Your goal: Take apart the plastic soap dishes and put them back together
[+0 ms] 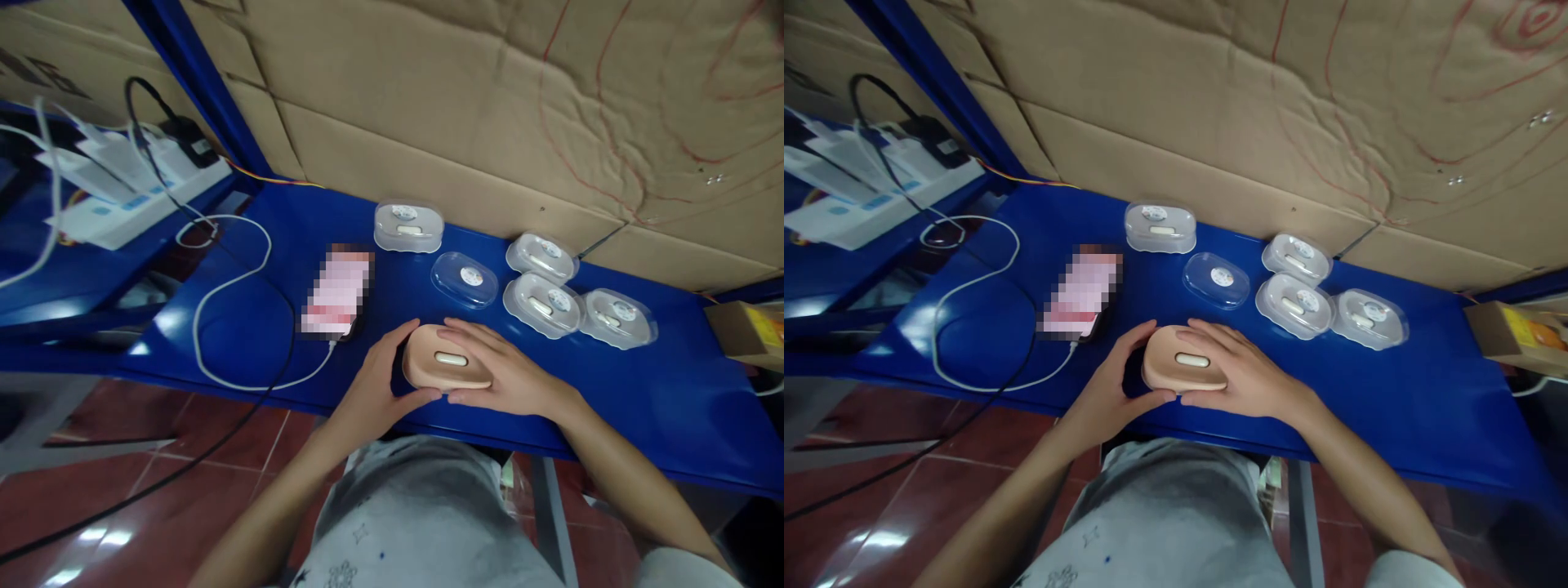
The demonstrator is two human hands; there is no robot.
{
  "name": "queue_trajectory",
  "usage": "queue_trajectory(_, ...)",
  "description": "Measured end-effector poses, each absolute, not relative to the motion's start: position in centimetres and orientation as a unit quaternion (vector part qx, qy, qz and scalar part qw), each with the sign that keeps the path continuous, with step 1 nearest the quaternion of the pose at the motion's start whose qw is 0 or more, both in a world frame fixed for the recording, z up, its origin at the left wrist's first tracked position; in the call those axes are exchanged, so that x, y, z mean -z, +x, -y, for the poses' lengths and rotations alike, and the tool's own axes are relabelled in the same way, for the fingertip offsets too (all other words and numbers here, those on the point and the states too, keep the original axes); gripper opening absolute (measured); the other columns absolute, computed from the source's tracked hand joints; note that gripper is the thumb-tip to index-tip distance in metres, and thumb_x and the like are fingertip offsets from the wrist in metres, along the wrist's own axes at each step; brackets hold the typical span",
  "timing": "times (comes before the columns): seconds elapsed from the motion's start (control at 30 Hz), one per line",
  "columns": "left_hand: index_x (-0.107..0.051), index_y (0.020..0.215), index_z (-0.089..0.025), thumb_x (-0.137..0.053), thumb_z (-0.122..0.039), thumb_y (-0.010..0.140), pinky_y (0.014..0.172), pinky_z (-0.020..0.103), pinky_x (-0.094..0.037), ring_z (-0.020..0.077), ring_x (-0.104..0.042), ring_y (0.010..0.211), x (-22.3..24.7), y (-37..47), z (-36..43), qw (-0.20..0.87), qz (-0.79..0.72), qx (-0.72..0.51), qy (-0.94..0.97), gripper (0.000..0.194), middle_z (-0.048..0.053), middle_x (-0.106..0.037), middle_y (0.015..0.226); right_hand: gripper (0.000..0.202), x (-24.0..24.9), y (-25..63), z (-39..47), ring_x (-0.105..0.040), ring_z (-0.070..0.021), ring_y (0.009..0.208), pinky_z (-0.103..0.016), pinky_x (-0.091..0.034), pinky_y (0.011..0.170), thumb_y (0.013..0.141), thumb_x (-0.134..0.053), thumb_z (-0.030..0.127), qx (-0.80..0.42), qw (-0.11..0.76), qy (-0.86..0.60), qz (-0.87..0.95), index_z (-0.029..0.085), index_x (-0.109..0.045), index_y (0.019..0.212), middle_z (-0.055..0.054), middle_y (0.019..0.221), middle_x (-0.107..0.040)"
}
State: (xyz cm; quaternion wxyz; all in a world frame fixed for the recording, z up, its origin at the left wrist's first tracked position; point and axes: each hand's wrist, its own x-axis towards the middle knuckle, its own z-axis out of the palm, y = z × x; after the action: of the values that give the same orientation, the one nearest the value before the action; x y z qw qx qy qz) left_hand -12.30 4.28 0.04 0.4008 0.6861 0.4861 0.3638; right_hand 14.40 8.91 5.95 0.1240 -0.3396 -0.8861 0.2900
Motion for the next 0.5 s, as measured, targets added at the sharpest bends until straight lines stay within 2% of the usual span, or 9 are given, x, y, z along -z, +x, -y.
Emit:
queue_trajectory(0.1, -0.033, 0.161, -0.034, -0.084, -0.056, 0.085, 0.123, 0.054, -0.042, 0.0338, -0.051, 0.149, 0.0, -12.3, -4.4, 0.41, -0.475, -0.374, 0.683, 0.095, 0.012, -0.049, 0.164, 0.07, -5.3, 14.3, -8.9, -0.043, -0.03, 0.156, -0.055, -0.044, 0.124, 0.103, -0.066, 0.047, -0.322, 0.176, -0.321, 0.873, 0.035, -0.036, 0.165, -0.009, 0.166, -0.049)
queue_trajectory(0.2, -0.031, 0.162, -0.035, -0.086, -0.053, 0.084, 0.125, 0.054, -0.042, 0.0334, -0.051, 0.149, -0.2, -12.6, -4.2, 0.392, -0.468, -0.369, 0.701, 0.096, 0.011, -0.047, 0.165, 0.06, -4.9, 14.7, -9.6, -0.044, -0.0288, 0.155, -0.055, -0.044, 0.124, 0.106, -0.062, 0.043, -0.308, 0.213, -0.33, 0.867, 0.034, -0.042, 0.161, -0.009, 0.163, -0.053)
queue_trajectory(0.33, -0.034, 0.161, -0.039, -0.083, -0.042, 0.089, 0.124, 0.055, -0.044, 0.0339, -0.05, 0.15, -0.8, -14.2, -2.9, 0.356, -0.479, -0.298, 0.745, 0.087, 0.008, -0.052, 0.163, 0.056, -4.2, 14.8, -10.4, -0.043, -0.0323, 0.156, -0.058, -0.039, 0.125, 0.103, -0.066, 0.049, -0.188, 0.221, -0.395, 0.872, 0.029, -0.052, 0.153, -0.012, 0.163, -0.052)
queue_trajectory(0.5, -0.046, 0.155, -0.042, -0.069, -0.032, 0.1, 0.115, 0.056, -0.053, 0.0327, -0.058, 0.143, -1.3, -16.7, -0.8, 0.311, -0.496, -0.245, 0.773, 0.061, 0.006, -0.054, 0.158, 0.065, -3.3, 12.4, -11.9, -0.041, -0.0384, 0.156, -0.059, -0.038, 0.124, 0.099, -0.065, 0.059, -0.084, 0.154, -0.405, 0.897, 0.019, -0.057, 0.149, -0.019, 0.168, -0.043)
